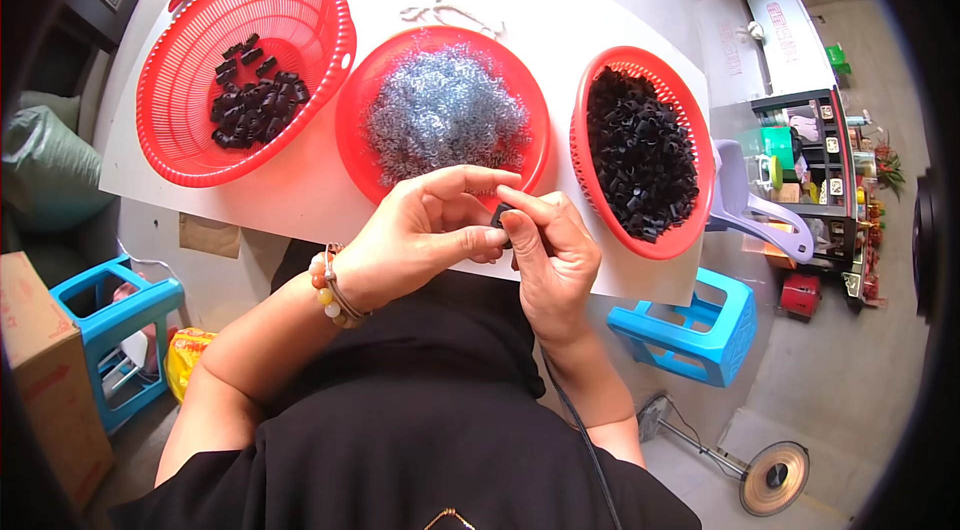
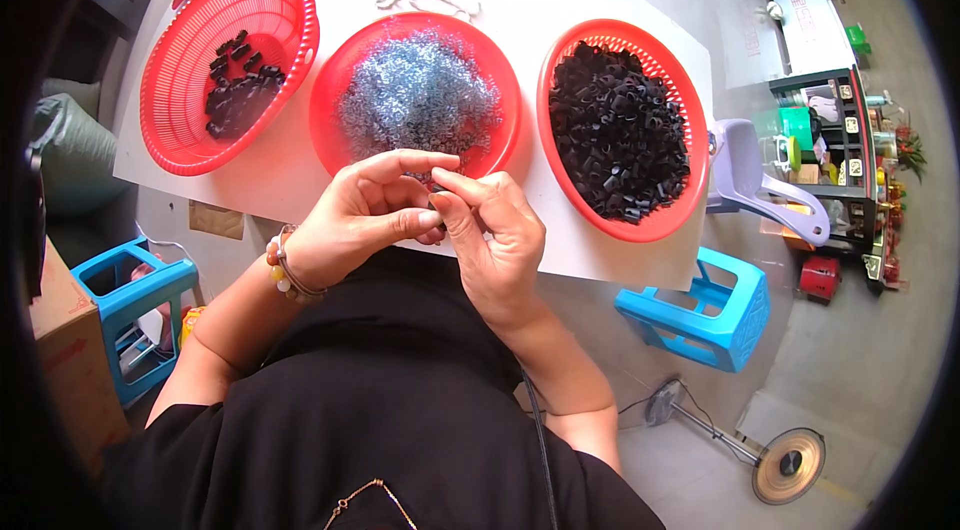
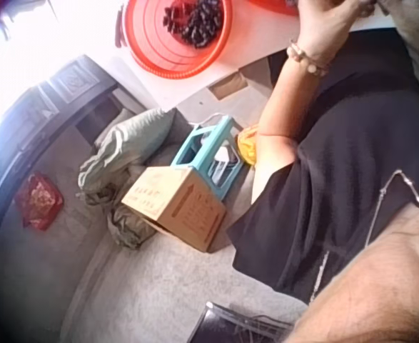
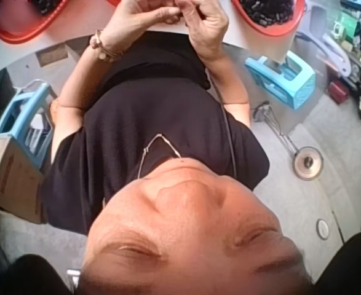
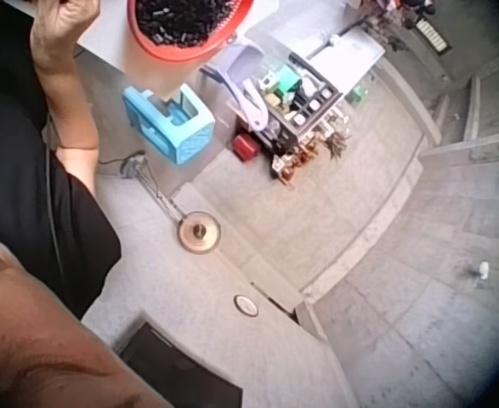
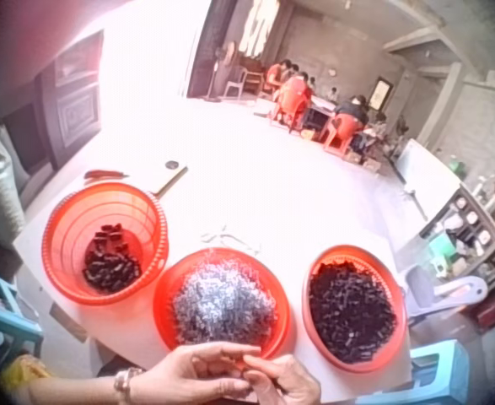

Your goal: Assembling small black plastic components by hand by inserting smaller silver mesh parts into them.

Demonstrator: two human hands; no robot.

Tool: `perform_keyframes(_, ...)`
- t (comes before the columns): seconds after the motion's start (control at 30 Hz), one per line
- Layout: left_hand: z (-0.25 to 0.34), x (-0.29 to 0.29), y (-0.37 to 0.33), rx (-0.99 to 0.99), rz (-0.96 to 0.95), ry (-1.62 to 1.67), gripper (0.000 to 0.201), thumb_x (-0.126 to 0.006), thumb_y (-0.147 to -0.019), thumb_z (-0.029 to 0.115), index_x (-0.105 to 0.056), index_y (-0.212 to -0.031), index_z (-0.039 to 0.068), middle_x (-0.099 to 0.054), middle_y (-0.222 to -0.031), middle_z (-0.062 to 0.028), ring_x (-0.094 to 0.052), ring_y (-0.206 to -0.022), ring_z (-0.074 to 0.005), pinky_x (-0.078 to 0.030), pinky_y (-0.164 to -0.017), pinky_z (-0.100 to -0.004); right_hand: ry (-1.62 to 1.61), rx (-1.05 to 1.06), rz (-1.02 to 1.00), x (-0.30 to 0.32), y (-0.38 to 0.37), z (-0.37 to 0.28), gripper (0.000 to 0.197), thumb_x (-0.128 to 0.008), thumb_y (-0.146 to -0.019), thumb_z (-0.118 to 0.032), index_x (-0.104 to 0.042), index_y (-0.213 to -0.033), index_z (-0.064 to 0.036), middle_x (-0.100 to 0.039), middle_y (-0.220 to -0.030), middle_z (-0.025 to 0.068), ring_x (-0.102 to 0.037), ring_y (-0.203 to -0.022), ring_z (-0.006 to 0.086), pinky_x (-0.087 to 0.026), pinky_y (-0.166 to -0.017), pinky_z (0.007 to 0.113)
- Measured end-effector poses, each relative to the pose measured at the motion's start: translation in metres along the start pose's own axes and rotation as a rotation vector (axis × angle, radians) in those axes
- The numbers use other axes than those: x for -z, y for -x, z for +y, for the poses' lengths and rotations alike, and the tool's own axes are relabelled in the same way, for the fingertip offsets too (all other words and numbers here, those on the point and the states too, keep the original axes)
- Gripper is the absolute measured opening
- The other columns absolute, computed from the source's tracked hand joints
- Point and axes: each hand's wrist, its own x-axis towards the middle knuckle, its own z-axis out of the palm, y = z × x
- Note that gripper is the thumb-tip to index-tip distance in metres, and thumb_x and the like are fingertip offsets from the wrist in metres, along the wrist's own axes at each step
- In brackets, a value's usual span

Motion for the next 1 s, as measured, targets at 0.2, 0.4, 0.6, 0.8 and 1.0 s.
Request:
perform_keyframes(0.2, 0.001, 0.000, -0.003, 0.075, 0.145, 0.027, 0.043, -0.063, -0.088, 0.009, -0.050, -0.128, 0.002, -0.064, -0.092, -0.0033, -0.060, -0.081, -0.0079, -0.051, -0.074, -0.0239, 0.006, -0.021, -0.008, -0.005, 0.000, 0.008, 0.022, -0.057, -0.092, -0.012, -0.064, -0.111, -0.0015, -0.052, -0.079, 0.0016, -0.051, -0.065, 0.0066, -0.043, -0.057, 0.021)
perform_keyframes(0.4, -0.005, 0.013, -0.004, 0.126, 0.134, 0.055, 0.029, -0.062, -0.089, 0.012, -0.056, -0.115, 0.001, -0.064, -0.088, -0.0028, -0.060, -0.077, -0.0074, -0.051, -0.072, -0.0215, -0.097, -0.094, 0.004, -0.002, 0.002, 0.003, 0.024, -0.062, -0.087, -0.005, -0.063, -0.111, -0.0013, -0.058, -0.089, 0.0046, -0.056, -0.065, 0.0072, -0.045, -0.055, 0.020)
perform_keyframes(0.6, -0.006, 0.011, -0.002, 0.118, 0.141, 0.098, 0.015, -0.057, -0.091, 0.009, -0.057, -0.105, 0.003, -0.063, -0.095, -0.0037, -0.062, -0.080, -0.0086, -0.053, -0.073, -0.0214, 0.215, 0.134, -0.045, 0.006, 0.002, 0.009, 0.026, -0.068, -0.078, 0.004, -0.065, -0.104, -0.0016, -0.059, -0.092, 0.0075, -0.058, -0.067, 0.0084, -0.047, -0.056, 0.020)
perform_keyframes(0.8, -0.004, 0.010, -0.004, 0.208, 0.151, 0.324, 0.017, -0.056, -0.093, 0.014, -0.058, -0.105, 0.003, -0.063, -0.093, -0.0033, -0.062, -0.080, -0.0098, -0.053, -0.076, -0.0233, 0.183, 0.149, 0.004, 0.007, 0.004, 0.008, 0.023, -0.068, -0.078, 0.005, -0.066, -0.101, -0.0010, -0.060, -0.090, 0.0066, -0.059, -0.069, 0.0088, -0.048, -0.057, 0.021)
perform_keyframes(1.0, -0.012, 0.014, -0.002, 0.246, 0.097, 0.433, 0.020, -0.053, -0.093, 0.013, -0.060, -0.108, 0.003, -0.062, -0.094, -0.0033, -0.060, -0.083, -0.0094, -0.051, -0.078, -0.0247, -0.034, -0.051, -0.017, 0.005, 0.003, 0.001, 0.019, -0.063, -0.082, 0.006, -0.066, -0.100, 0.0012, -0.062, -0.089, 0.0075, -0.063, -0.075, 0.0105, -0.052, -0.066, 0.021)
